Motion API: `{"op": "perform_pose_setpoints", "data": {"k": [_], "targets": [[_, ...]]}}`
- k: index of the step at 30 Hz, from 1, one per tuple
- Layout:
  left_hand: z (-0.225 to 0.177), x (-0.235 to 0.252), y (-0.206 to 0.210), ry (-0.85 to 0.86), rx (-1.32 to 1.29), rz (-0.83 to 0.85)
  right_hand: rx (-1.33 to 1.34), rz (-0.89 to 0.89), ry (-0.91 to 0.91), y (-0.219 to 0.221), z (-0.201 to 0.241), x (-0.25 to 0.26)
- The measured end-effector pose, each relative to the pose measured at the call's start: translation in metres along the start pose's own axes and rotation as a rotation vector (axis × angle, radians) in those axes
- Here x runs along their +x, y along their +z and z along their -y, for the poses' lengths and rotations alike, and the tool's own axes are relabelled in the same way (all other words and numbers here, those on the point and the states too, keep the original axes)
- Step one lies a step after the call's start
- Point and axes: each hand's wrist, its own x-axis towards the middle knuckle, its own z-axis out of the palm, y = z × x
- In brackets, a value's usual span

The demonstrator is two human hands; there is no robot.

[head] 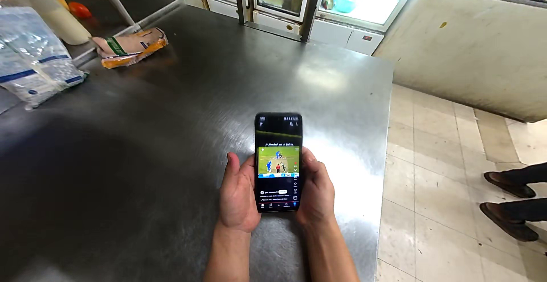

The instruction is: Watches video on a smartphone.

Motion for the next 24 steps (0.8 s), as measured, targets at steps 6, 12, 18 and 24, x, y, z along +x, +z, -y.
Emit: {"op": "perform_pose_setpoints", "data": {"k": [6,12,18,24], "targets": [[0.0002,-0.0002,0.0009,0.006,0.006,-0.005,-0.010,-0.009,0.002,-0.0002,-0.0004,-0.0001],[0.0000,0.0001,-0.0004,0.008,0.013,0.012,-0.017,-0.003,0.000,-0.0009,-0.0004,0.0004],[0.0007,0.0003,-0.0016,0.009,0.008,0.023,-0.017,-0.001,0.004,-0.0010,-0.0005,0.0002],[0.0006,0.0004,-0.0011,0.003,0.005,0.018,-0.016,-0.010,0.005,-0.0006,-0.0004,0.0005]]}}
